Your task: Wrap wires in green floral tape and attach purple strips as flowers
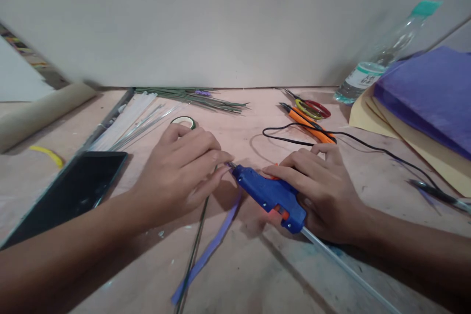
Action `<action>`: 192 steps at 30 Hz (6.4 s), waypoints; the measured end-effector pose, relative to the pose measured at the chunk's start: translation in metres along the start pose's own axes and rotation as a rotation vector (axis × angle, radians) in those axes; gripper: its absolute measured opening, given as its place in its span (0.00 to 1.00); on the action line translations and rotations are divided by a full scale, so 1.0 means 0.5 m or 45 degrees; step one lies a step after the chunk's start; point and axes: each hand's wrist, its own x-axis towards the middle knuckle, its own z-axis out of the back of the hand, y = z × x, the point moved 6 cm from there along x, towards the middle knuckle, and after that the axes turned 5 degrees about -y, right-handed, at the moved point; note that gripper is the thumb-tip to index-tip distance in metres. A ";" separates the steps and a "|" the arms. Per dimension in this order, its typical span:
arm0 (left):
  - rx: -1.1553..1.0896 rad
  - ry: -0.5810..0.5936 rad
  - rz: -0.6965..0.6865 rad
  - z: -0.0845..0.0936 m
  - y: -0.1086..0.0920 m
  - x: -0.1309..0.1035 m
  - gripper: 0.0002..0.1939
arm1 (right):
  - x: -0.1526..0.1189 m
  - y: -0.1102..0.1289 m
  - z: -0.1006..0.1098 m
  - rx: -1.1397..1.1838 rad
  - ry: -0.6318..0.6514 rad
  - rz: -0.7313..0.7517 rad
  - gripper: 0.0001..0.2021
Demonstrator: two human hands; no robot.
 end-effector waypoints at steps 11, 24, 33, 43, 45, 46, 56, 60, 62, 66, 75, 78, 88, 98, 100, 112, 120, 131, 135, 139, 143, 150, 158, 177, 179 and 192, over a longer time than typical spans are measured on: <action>0.076 0.037 -0.189 -0.008 -0.009 -0.004 0.07 | -0.002 0.002 -0.004 0.008 0.018 -0.001 0.18; 0.244 0.028 -0.187 -0.007 -0.003 0.001 0.07 | -0.005 0.002 -0.008 0.056 0.047 0.051 0.17; 0.064 0.006 -0.029 -0.010 0.015 0.002 0.07 | -0.006 0.000 -0.008 0.076 0.041 0.024 0.18; -0.041 0.131 -0.156 -0.025 0.000 -0.003 0.10 | -0.002 -0.002 -0.008 0.109 0.020 -0.006 0.19; -0.050 0.128 -0.153 -0.027 0.001 -0.004 0.11 | -0.003 -0.002 -0.008 0.108 0.026 -0.006 0.19; -0.054 0.126 -0.153 -0.028 0.002 -0.005 0.11 | -0.003 -0.002 -0.009 0.108 0.030 -0.008 0.18; -0.100 0.175 -0.141 -0.029 0.003 -0.007 0.12 | -0.005 -0.004 -0.012 0.094 0.059 -0.014 0.17; -0.097 0.208 -0.154 -0.033 0.002 -0.006 0.12 | -0.005 -0.003 -0.013 0.088 0.084 -0.014 0.19; -0.087 0.247 -0.161 -0.038 0.002 -0.007 0.13 | -0.005 -0.002 -0.013 0.081 0.093 -0.012 0.20; 0.025 0.281 -0.267 -0.042 -0.006 -0.008 0.15 | -0.006 -0.001 -0.013 0.068 0.099 0.004 0.22; 0.144 0.119 -0.049 -0.026 0.023 -0.002 0.11 | -0.006 -0.005 -0.015 0.109 0.105 -0.025 0.22; -0.002 0.047 0.169 -0.023 0.044 -0.001 0.09 | -0.005 -0.005 -0.017 0.113 0.113 -0.035 0.22; -0.671 -0.080 0.876 -0.027 0.113 -0.028 0.12 | -0.006 -0.009 -0.023 0.147 0.143 -0.058 0.17; -0.755 -0.396 0.888 0.000 0.111 -0.035 0.25 | -0.006 -0.009 -0.021 0.212 0.133 -0.061 0.17; -0.766 -0.453 0.860 0.007 0.107 -0.036 0.24 | -0.005 -0.009 -0.021 0.210 0.133 -0.067 0.17; -0.214 -0.427 0.212 0.083 -0.019 0.007 0.17 | -0.007 -0.010 -0.019 0.222 0.105 -0.019 0.18; 0.003 -0.454 0.241 0.086 0.041 0.025 0.10 | -0.004 -0.012 -0.021 0.266 0.122 -0.024 0.19; -0.267 0.345 0.516 -0.067 0.097 -0.010 0.04 | -0.002 -0.015 -0.025 0.291 0.136 -0.049 0.19; -0.317 0.385 0.525 -0.079 0.096 -0.012 0.06 | -0.001 -0.017 -0.028 0.307 0.158 -0.068 0.20; -0.386 0.387 0.499 -0.085 0.097 -0.011 0.08 | 0.000 -0.017 -0.026 0.312 0.150 -0.068 0.21; -0.515 0.358 0.501 -0.085 0.099 -0.007 0.06 | 0.000 -0.017 -0.025 0.302 0.143 -0.059 0.20; -0.598 0.358 0.509 -0.092 0.098 -0.005 0.05 | 0.001 -0.019 -0.027 0.298 0.140 -0.035 0.16; -0.543 0.298 0.661 -0.086 0.096 -0.002 0.08 | -0.001 -0.021 -0.029 0.264 0.180 -0.042 0.16; -1.191 -0.206 1.248 -0.067 0.162 -0.035 0.21 | -0.006 -0.027 -0.029 0.279 0.188 -0.057 0.16; -1.213 -0.192 1.253 -0.067 0.163 -0.036 0.24 | -0.005 -0.027 -0.029 0.277 0.196 -0.058 0.16; -1.361 -0.537 1.273 0.045 0.100 0.025 0.35 | -0.003 -0.029 -0.030 0.319 0.213 -0.084 0.15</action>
